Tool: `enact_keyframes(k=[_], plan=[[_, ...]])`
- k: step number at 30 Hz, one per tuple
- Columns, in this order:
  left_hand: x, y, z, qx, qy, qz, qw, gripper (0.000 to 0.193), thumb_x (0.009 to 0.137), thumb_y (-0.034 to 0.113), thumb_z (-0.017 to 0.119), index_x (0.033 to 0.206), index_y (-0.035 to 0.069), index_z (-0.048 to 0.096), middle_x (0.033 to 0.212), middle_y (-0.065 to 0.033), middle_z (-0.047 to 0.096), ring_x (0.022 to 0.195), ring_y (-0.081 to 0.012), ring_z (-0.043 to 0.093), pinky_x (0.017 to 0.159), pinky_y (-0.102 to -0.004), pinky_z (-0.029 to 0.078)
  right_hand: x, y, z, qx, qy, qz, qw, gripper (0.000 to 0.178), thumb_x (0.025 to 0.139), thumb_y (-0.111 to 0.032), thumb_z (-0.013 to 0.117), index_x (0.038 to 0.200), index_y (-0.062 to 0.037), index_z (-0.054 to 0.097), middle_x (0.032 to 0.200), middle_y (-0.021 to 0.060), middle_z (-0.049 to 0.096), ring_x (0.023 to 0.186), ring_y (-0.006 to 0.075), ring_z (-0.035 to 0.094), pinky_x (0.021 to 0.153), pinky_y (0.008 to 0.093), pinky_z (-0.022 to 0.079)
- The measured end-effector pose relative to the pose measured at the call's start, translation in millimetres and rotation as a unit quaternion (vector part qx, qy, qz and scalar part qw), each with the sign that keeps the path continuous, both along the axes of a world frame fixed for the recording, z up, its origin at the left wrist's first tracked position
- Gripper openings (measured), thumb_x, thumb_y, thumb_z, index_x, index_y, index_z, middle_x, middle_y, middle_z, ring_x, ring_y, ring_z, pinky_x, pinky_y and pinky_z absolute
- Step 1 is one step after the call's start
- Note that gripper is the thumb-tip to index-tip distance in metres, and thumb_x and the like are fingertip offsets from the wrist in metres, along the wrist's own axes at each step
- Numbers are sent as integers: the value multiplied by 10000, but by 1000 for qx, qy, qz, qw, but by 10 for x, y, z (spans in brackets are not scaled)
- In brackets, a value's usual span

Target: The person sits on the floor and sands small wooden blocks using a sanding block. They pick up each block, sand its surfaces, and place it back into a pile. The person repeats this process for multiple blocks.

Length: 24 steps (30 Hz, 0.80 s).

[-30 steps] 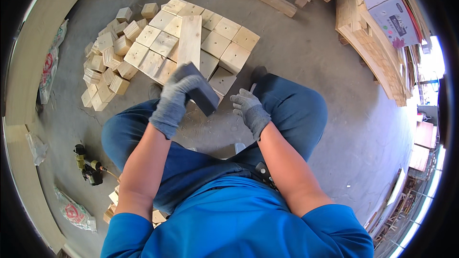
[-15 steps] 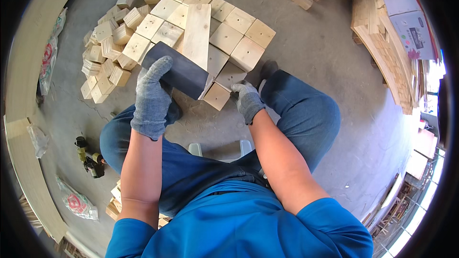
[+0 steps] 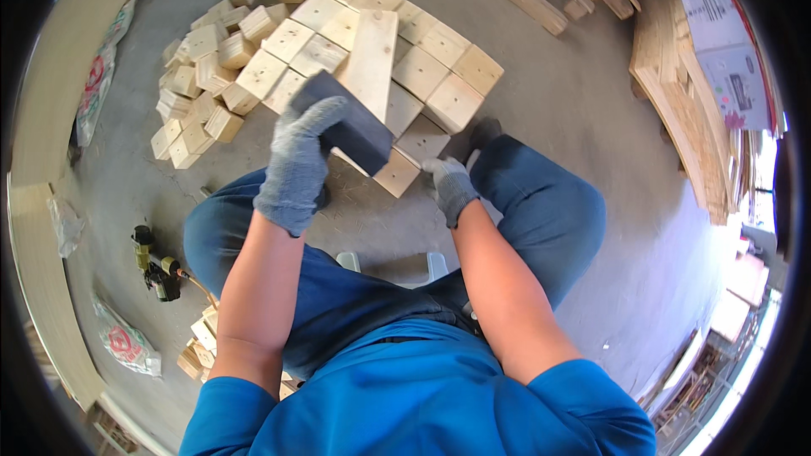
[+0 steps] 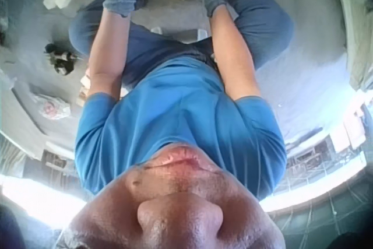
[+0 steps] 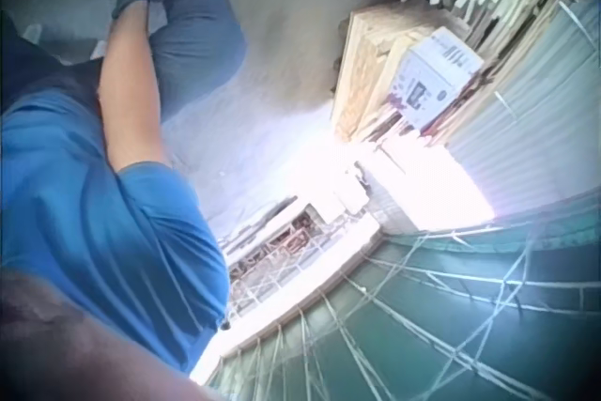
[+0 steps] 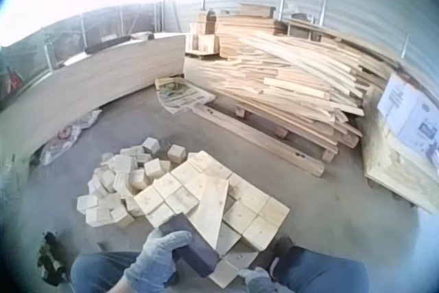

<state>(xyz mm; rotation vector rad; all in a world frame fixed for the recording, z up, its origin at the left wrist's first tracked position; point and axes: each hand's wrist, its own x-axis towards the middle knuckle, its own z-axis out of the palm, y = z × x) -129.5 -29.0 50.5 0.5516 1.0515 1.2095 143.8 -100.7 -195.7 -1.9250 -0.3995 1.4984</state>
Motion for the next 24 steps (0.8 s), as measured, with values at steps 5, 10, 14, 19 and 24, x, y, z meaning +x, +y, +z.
enact_keyframes(k=[5, 10, 14, 19, 24], plan=[[82, -122, 80, 19, 16, -68, 997, 516, 903, 124, 832, 1365, -16, 649, 1163, -92, 730, 1036, -197, 716, 948, -330, 586, 194, -172, 614, -59, 196, 182, 962, 150, 1072, -292, 601, 1055, -150, 555, 847, 13, 523, 638, 171, 505, 548, 357, 432], [259, -274, 41, 60, -21, -99, 993, 681, 846, 106, 902, 1450, -9, 608, 1220, -116, 713, 1096, -196, 698, 977, -325, 580, 56, -185, 1834, 161, 118, 113, 973, 374, 1093, -265, 634, 1385, -38, 579, 1151, 72, 702, 908, 177, 679, 722, 296, 563], [391, -316, 158, 45, 63, -197, 977, 804, 768, 154, 980, 1462, 7, 602, 1230, -101, 723, 1125, -190, 680, 997, -321, 570, -67, -253, 2250, 281, -30, 253, 925, 785, 986, -255, 818, 1616, -2, 423, 1341, 128, 672, 1167, 222, 679, 1011, 335, 562], [469, -348, 173, 39, 48, -210, 976, 775, 784, 175, 962, 1452, 16, 601, 1200, -92, 717, 1116, -194, 678, 1013, -345, 576, -409, -242, 2560, 304, -151, 346, 875, 991, 895, -275, 922, 1663, -40, 342, 1488, 165, 621, 1304, 258, 650, 1081, 393, 557], [404, -359, 236, 44, 61, -202, 976, 796, 761, 219, 962, 1440, 16, 599, 1230, -112, 696, 1097, -197, 676, 992, -335, 586, -577, -185, 2615, 294, -177, 353, 871, 1122, 853, -162, 949, 1700, -14, 229, 1547, 190, 574, 1338, 262, 635, 1103, 392, 571]])
